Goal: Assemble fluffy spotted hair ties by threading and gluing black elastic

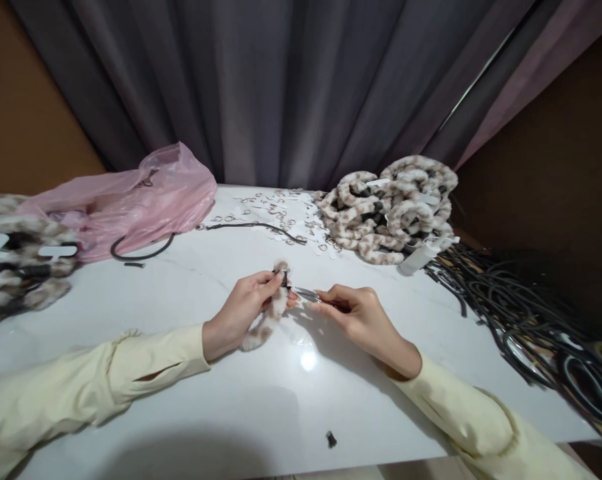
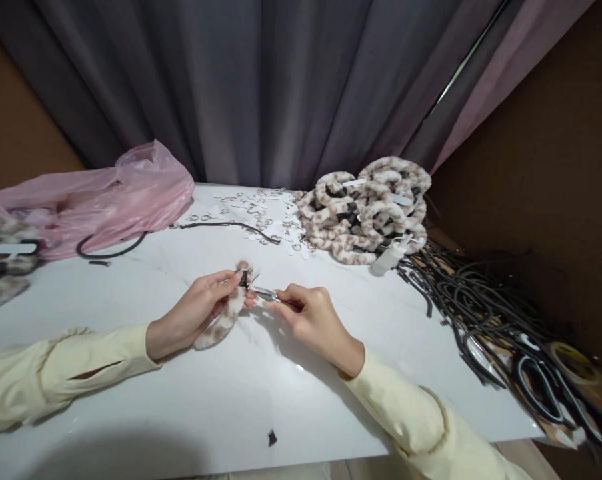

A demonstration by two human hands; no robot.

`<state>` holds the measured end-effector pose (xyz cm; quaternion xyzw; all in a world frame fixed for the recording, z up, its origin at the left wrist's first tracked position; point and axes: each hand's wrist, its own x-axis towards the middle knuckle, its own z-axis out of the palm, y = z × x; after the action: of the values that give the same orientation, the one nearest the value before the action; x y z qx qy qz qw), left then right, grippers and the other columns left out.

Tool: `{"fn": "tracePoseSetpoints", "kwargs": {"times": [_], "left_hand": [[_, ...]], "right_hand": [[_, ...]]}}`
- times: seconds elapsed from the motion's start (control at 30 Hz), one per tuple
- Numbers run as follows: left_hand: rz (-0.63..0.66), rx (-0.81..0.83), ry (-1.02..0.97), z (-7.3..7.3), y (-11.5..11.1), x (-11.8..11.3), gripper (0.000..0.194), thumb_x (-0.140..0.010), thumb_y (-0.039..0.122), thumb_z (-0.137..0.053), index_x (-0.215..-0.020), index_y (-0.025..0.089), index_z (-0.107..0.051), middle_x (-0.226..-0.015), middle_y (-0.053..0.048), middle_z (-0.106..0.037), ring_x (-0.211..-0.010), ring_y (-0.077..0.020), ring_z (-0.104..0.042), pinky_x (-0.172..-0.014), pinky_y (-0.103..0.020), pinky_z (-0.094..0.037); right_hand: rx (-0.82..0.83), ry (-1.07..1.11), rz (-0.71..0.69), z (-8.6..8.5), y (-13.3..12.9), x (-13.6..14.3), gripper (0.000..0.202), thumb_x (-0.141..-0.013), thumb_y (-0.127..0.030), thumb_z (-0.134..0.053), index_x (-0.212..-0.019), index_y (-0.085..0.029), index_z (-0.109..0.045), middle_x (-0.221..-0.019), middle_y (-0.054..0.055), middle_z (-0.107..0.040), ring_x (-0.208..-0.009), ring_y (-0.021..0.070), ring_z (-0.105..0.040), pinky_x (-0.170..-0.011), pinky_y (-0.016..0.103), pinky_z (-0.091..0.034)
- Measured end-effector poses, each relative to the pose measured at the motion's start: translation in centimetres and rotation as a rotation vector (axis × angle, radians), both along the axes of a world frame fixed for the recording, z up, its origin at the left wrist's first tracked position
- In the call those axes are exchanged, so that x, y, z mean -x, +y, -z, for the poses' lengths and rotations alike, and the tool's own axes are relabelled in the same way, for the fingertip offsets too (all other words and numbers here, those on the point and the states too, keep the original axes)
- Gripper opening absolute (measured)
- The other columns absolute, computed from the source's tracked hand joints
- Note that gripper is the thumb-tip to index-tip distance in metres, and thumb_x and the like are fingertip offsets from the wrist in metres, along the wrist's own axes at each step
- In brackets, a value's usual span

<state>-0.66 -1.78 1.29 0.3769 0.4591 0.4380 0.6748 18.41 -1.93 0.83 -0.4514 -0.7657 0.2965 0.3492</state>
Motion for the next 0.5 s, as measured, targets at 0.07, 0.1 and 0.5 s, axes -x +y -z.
{"fn": "tracePoseSetpoints", "kwargs": {"times": [0.07, 0.1, 0.5], "left_hand": [[0.006, -0.007, 0.006, 0.01, 0.0, -0.02, 0.023, -0.079, 0.034, -0.061, -0.073, 0.014, -0.054, -0.062, -0.002, -0.063, -0.047, -0.0073, -0.056, -0.043, -0.015, -0.04], [0.006, -0.01, 0.009, 0.0, 0.0, -0.04, 0.024, -0.079, 0.035, -0.061, -0.071, 0.014, -0.054, -0.058, -0.001, -0.061, -0.043, -0.006, -0.052, -0.04, -0.015, -0.038], [0.027, -0.062, 0.029, 0.16, -0.08, -0.04, 0.028, -0.074, 0.04, -0.065, -0.072, 0.013, -0.054, -0.056, 0.001, -0.059, -0.038, -0.0041, -0.046, -0.038, -0.015, -0.032]], "right_hand": [[0.02, 0.018, -0.007, 0.0, 0.0, 0.23, 0.03, -0.08, -0.037, -0.06, -0.063, -0.013, -0.057, -0.052, -0.001, -0.051, -0.047, 0.0072, -0.034, -0.044, 0.02, -0.028], [0.028, 0.025, -0.01, -0.02, -0.01, 0.32, 0.029, -0.08, -0.037, -0.06, -0.064, -0.013, -0.057, -0.051, -0.001, -0.051, -0.046, 0.007, -0.033, -0.043, 0.02, -0.027], [-0.238, -0.041, -0.043, -0.17, -0.37, 0.86, 0.025, -0.084, -0.026, -0.057, -0.063, -0.014, -0.051, -0.05, -0.005, -0.043, -0.044, 0.005, -0.03, -0.043, 0.018, -0.026]]}}
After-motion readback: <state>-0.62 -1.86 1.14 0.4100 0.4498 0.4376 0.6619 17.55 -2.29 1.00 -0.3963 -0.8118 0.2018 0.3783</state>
